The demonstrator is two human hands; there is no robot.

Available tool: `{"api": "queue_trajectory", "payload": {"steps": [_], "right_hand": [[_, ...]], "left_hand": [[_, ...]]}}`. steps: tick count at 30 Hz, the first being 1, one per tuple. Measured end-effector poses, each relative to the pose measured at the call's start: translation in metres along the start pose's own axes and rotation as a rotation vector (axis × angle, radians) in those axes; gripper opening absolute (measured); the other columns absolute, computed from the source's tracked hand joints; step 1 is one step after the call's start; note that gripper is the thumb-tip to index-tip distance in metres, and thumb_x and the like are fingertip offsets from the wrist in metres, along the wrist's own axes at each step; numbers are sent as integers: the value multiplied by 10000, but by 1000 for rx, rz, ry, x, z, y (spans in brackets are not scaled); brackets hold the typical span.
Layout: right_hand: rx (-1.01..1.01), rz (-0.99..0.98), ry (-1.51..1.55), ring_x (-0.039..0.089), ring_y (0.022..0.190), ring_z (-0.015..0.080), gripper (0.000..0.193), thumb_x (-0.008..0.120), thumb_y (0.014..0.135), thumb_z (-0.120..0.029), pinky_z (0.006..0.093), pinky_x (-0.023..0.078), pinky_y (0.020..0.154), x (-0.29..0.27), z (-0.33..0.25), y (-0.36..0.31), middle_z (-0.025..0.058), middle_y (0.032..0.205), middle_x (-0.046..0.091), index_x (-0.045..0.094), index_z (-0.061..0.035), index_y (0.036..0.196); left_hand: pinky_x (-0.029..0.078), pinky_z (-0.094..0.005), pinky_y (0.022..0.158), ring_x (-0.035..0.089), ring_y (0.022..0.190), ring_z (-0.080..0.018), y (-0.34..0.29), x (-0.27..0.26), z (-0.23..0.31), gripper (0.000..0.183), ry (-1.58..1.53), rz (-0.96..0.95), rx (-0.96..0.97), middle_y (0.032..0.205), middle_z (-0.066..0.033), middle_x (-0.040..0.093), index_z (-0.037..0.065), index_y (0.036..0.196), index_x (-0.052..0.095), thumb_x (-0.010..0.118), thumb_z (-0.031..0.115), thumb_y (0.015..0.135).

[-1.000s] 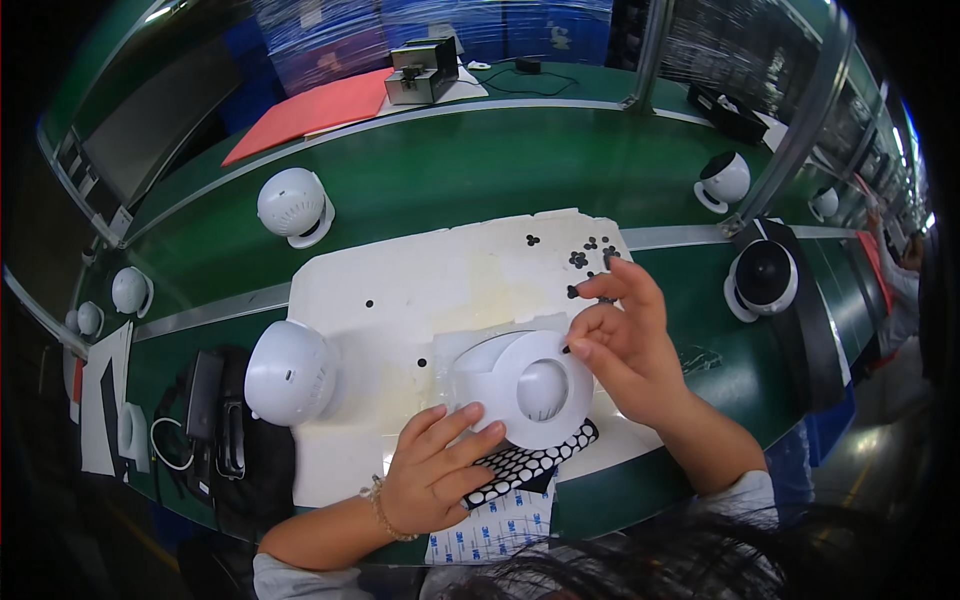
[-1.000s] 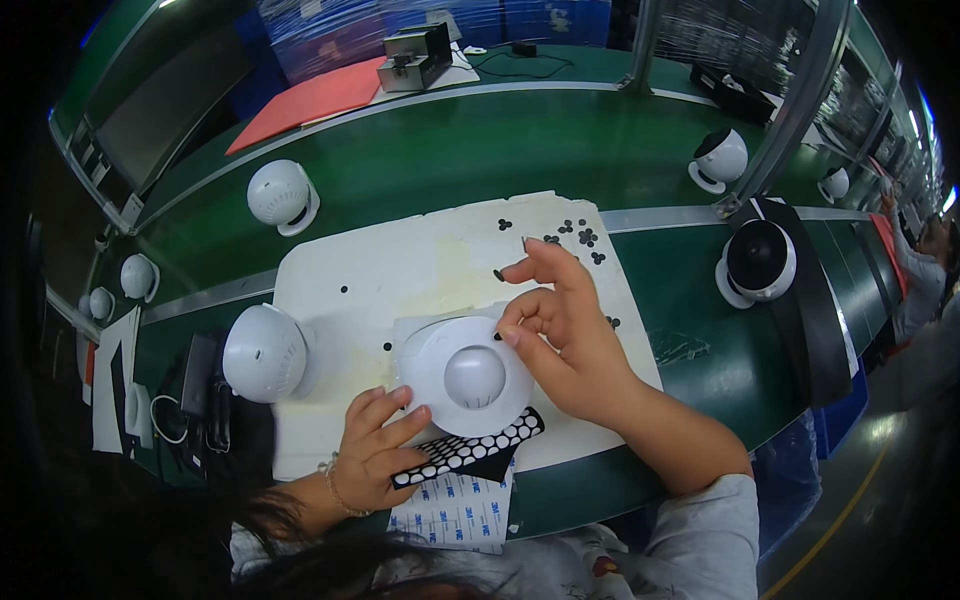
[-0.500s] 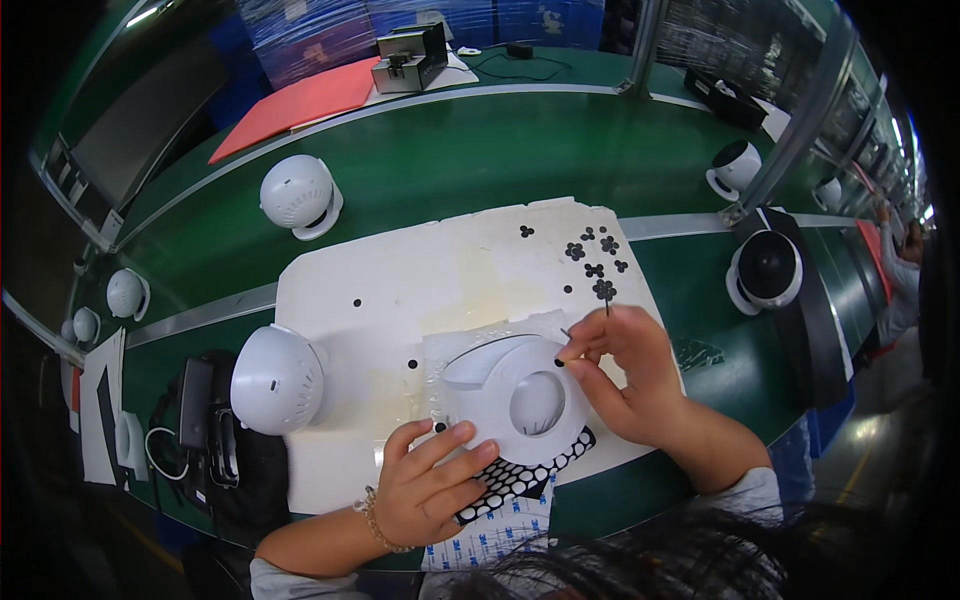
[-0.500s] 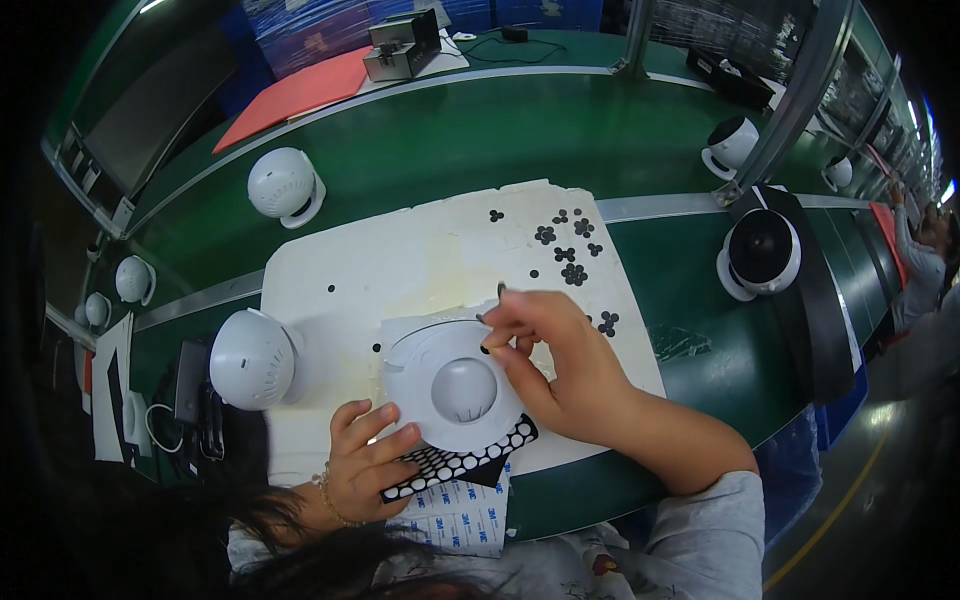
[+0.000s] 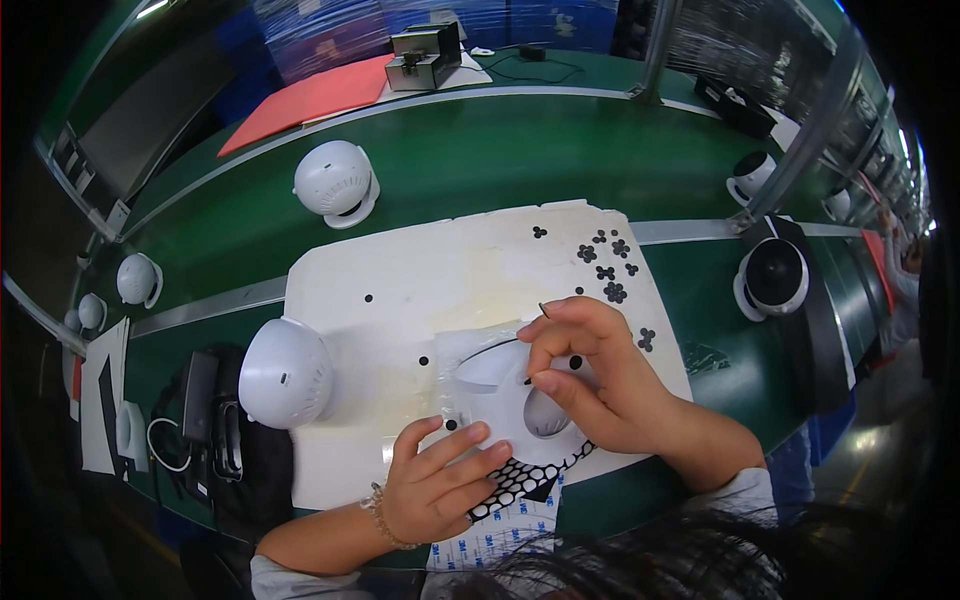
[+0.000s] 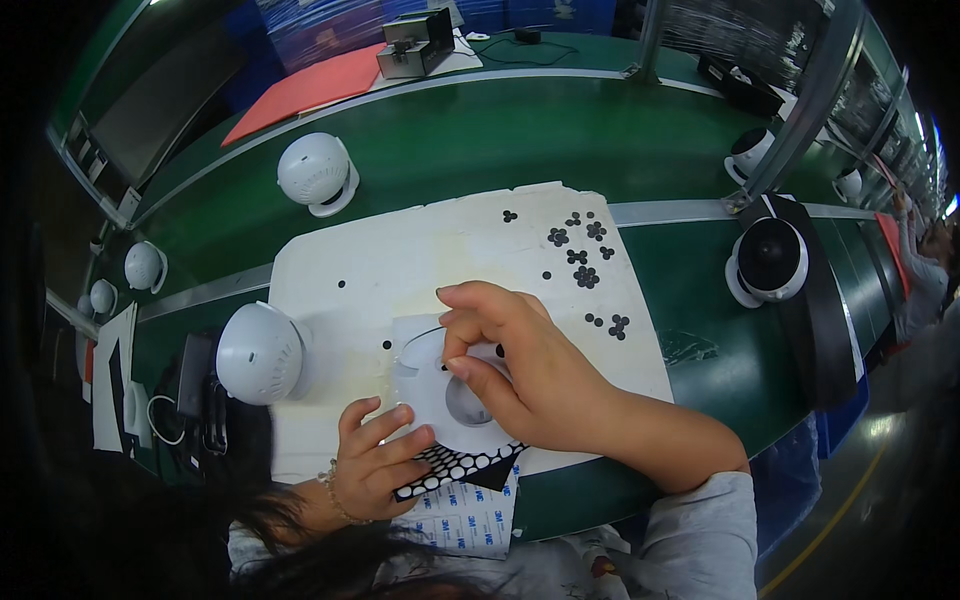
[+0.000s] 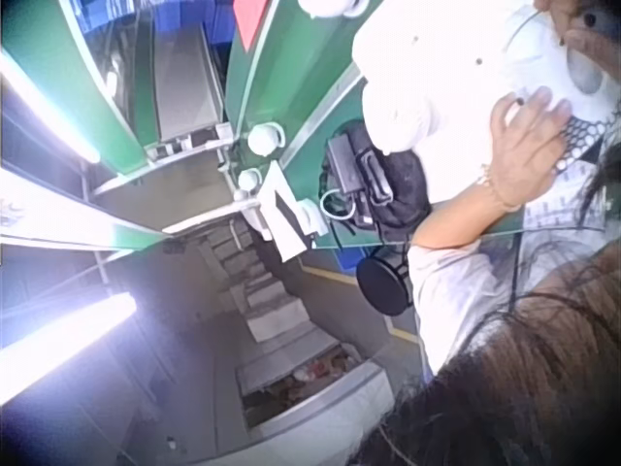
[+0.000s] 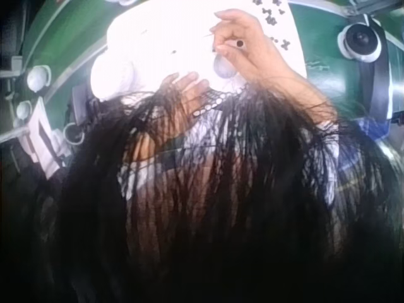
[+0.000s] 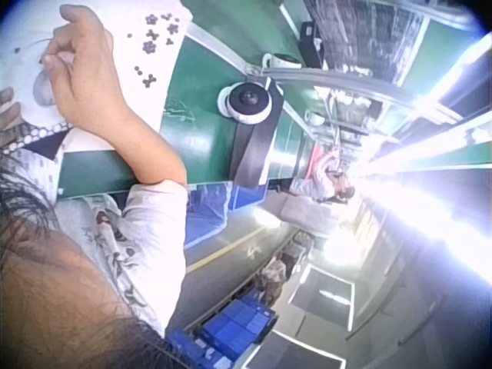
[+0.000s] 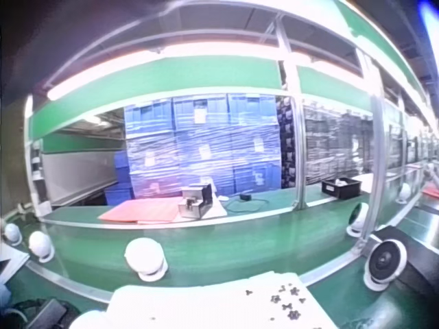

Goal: The person assembles white dome security cameras on a green workbench. They repeatedly pick up camera housings, peel small black circular stickers from a sheet, and apply them to the camera's mounting holes. The person handles the cameras one at a time, placing finished units on the right side of the table.

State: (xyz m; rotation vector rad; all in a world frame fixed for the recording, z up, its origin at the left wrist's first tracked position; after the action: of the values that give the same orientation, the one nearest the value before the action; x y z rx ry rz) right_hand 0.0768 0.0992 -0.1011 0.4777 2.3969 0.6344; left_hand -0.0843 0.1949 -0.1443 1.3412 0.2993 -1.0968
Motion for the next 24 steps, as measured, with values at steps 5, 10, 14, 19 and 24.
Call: {"api": "queue_trajectory", "payload": {"steps": [5, 10, 14, 19, 24], "right_hand": [[6, -8, -14, 510, 976, 207, 536, 480, 802, 94, 346, 371, 870, 2, -1, 1, 79, 840, 521, 211, -52, 1242], [14, 40, -1, 545, 933, 229, 495, 513, 781, 55, 371, 331, 885, 4, 1, 0, 56, 830, 548, 292, -45, 1213], [-125, 98, -284, 556, 946, 222, 433, 577, 741, 9, 390, 300, 898, -2, -9, -2, 32, 869, 582, 433, -55, 1144], [-202, 90, -809, 503, 1059, 244, 329, 651, 692, -71, 394, 281, 904, 1, -39, -10, 50, 1054, 573, 574, -100, 1011], [16, 141, -416, 281, 1245, 348, 178, 665, 705, -121, 429, 207, 972, -5, -29, -31, 150, 1286, 408, 632, -122, 880]], "left_hand": [[291, -434, 930, 472, 1138, -202, 0, 0, 0, 162, -11, 3, -2, 1159, -17, 562, 116, 762, 533, 559, 26, 630], [292, -434, 930, 476, 1133, -205, 0, 0, 0, 167, -12, 7, -4, 1157, -18, 563, 115, 770, 533, 558, 22, 633], [302, -437, 921, 478, 1130, -206, 1, 0, 1, 172, -11, 7, -5, 1158, -18, 562, 111, 777, 532, 570, 20, 637], [321, -438, 905, 482, 1126, -201, 1, -1, 1, 175, 11, 17, -3, 1159, -18, 561, 111, 783, 531, 582, 16, 644], [322, -438, 905, 486, 1122, -198, 2, 1, 2, 168, 17, 30, -3, 1155, -11, 564, 114, 778, 530, 585, 20, 650]]}}
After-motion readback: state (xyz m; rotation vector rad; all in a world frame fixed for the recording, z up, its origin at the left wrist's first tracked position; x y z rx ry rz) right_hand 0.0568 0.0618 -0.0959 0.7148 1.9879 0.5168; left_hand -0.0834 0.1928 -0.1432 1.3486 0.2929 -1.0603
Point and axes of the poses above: each hand's wrist, its own y-axis towards the middle knuckle, its own x-axis out of the palm, z = x × y, the point moved 4 cm from there along y, towards the middle knuckle
